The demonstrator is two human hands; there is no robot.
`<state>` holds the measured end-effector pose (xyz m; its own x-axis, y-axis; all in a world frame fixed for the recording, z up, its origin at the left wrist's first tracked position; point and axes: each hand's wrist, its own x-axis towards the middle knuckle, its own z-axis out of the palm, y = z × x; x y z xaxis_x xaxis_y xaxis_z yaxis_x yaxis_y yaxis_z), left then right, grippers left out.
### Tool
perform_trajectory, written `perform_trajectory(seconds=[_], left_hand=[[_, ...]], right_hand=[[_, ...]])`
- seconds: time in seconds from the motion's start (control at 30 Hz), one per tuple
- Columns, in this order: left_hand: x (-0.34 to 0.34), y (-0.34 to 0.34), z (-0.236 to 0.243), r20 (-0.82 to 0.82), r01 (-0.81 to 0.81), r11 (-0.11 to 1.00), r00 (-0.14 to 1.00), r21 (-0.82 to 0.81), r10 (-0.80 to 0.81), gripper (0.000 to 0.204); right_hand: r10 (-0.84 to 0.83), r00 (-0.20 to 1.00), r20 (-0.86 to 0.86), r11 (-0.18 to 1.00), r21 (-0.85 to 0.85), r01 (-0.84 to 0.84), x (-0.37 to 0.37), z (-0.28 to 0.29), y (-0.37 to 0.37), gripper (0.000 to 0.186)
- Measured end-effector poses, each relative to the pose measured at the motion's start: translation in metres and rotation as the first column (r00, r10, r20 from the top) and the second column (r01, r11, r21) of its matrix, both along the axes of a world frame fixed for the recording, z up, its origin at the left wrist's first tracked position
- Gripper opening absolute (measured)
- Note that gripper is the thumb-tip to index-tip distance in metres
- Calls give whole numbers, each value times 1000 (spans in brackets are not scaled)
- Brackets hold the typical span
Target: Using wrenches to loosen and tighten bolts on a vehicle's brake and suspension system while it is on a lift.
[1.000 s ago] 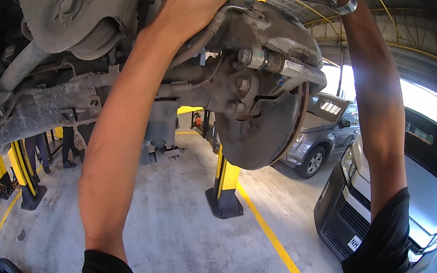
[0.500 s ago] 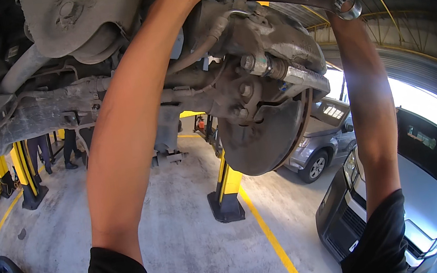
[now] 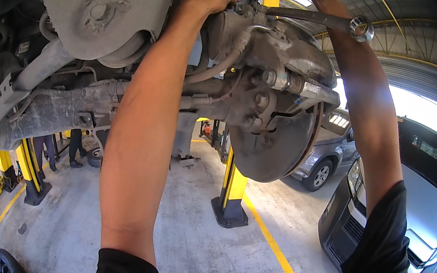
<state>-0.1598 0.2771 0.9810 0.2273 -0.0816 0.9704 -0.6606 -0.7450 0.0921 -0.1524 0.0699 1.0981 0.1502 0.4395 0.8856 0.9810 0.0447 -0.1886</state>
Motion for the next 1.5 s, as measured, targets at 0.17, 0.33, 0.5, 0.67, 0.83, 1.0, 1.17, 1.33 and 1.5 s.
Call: perform_trajectory(seconds=[0.17,0.33,0.5,0.67,0.83,1.0,1.17,1.33,1.5], left_hand=[[6,3,7,-91,5,999,996,49,-1,38],[-9,-8,-2,-233,-12,993,972,-115,-16,55],[6,0,-4,-221,70,977,969,-200,-115,66],[-25,-9,-14,-311,-29,967,949,-252,-53,68],[-30,-15,-17,-222,44,979,971,-197,-88,63],[-34,-5,-22,-263,55,974,958,-222,-114,55],[-36,-2,-26,-280,176,962,932,-207,-231,48],[4,13,-28,-66,415,883,897,-221,-438,41],[-42,-6,-35,-87,155,967,981,-204,-176,45]], right_hand=[[-97,991,-91,995,-27,95,1,-1,10,28],[-219,975,-45,974,-63,216,5,6,4,27],[-88,993,-77,995,-59,84,6,-2,21,27],[-135,982,-132,991,-21,133,1,-5,5,26],[-64,996,55,998,-2,64,-19,-16,-18,28],[-79,965,251,978,-166,123,-72,-69,-18,26],[-193,824,532,724,-490,486,-117,-86,-20,18],[-126,741,659,760,-416,499,-115,-82,-6,18],[-46,968,246,969,-224,102,-47,-29,-9,31]])
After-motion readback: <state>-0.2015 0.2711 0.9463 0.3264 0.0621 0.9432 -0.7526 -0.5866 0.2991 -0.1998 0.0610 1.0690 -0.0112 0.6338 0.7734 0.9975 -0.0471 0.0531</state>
